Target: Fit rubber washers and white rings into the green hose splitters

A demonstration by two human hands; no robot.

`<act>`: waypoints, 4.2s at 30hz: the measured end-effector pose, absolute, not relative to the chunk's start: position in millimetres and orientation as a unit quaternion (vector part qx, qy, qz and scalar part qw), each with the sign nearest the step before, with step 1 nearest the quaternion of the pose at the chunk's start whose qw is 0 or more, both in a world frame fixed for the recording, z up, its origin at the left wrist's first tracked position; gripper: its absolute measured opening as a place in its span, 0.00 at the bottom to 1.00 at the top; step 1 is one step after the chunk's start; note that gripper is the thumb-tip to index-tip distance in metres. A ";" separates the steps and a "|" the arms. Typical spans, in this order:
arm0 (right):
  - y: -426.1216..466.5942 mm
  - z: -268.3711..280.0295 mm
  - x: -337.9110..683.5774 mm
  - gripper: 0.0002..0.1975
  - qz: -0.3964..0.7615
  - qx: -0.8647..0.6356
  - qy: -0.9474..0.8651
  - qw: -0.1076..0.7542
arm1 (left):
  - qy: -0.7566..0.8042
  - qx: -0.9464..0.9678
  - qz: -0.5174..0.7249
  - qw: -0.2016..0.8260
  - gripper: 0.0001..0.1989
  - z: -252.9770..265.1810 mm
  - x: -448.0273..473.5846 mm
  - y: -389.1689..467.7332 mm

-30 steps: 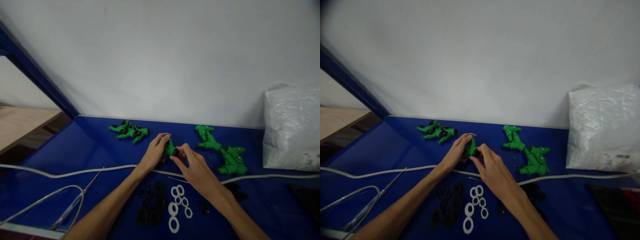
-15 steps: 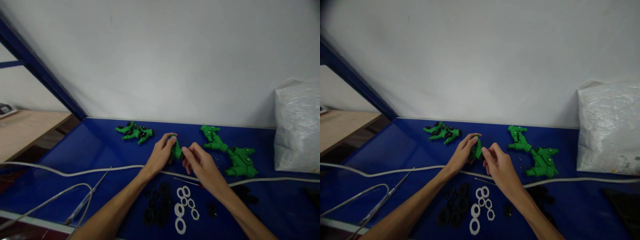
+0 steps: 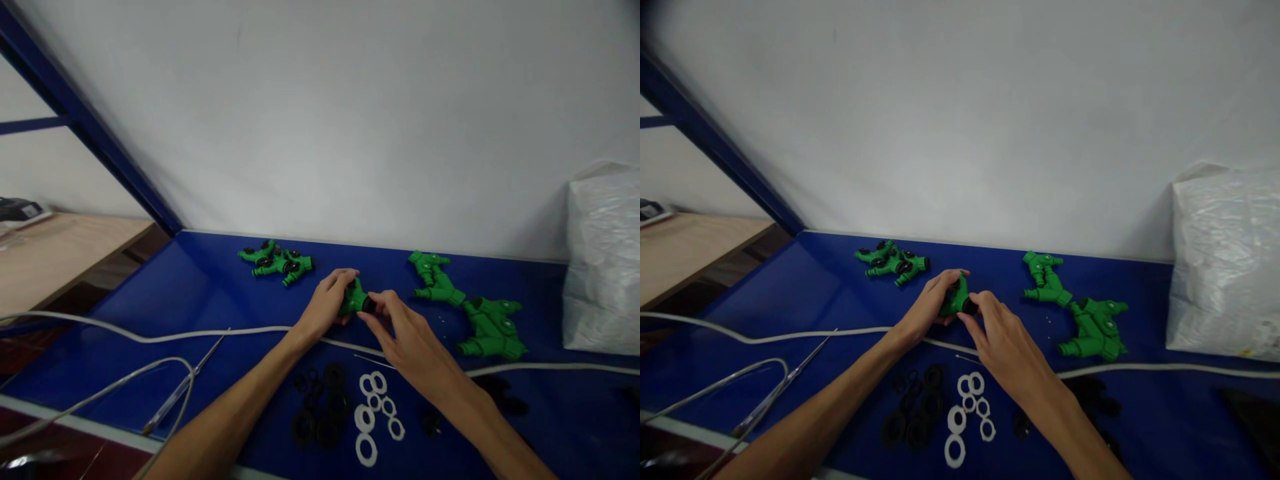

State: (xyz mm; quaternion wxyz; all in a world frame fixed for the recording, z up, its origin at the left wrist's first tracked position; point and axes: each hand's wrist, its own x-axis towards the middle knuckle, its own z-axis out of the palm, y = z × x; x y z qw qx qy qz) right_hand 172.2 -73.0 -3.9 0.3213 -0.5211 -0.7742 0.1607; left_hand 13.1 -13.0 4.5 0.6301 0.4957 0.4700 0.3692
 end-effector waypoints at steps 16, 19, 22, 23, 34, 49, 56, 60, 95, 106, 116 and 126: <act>-75.4 6.2 165.9 0.11 0.323 -0.545 -0.669 0.389 | 0.439 0.538 0.421 0.584 0.20 0.9 13.8 -18.0; -75.4 8.0 165.2 0.14 0.390 -0.543 -0.626 0.402 | 0.431 0.547 0.430 0.575 0.20 0.2 14.0 -18.7; -74.4 10.3 164.3 0.17 0.488 -0.511 -0.569 0.422 | 0.431 0.557 0.433 0.562 0.20 1.1 13.5 -19.4; -73.9 11.2 164.2 0.18 0.518 -0.501 -0.546 0.427 | 0.431 0.563 0.434 0.556 0.20 1.6 13.3 -19.7; -72.8 2.9 168.6 0.11 0.279 -0.531 -0.697 0.392 | 0.468 0.533 0.402 0.579 0.19 3.7 13.2 -13.9; -76.2 10.9 167.2 0.10 0.263 -0.552 -0.692 0.384 | 0.454 0.545 0.422 0.565 0.18 3.4 14.2 -15.4; -78.2 30.6 188.4 0.13 0.364 -0.507 -0.764 0.163 | 0.431 0.406 0.484 0.645 0.19 3.8 9.4 -5.3; -85.4 30.0 191.2 0.04 0.415 -0.431 -0.799 0.064 | 0.381 0.352 0.496 0.696 0.18 -0.8 6.2 -0.8; -81.0 33.7 185.7 0.05 0.468 -0.457 -0.727 0.208 | 0.381 0.380 0.450 0.712 0.23 2.5 6.1 -3.9; -67.9 22.0 180.6 0.12 0.433 -0.534 -0.569 0.451 | 0.451 0.490 0.368 0.649 0.26 14.6 12.4 -15.9; -69.2 12.6 173.4 0.18 0.468 -0.509 -0.541 0.479 | 0.438 0.482 0.376 0.659 0.27 15.1 13.0 -17.2; -72.9 18.6 168.3 0.26 0.565 -0.463 -0.526 0.437 | 0.468 0.532 0.432 0.558 0.24 2.1 13.4 -12.9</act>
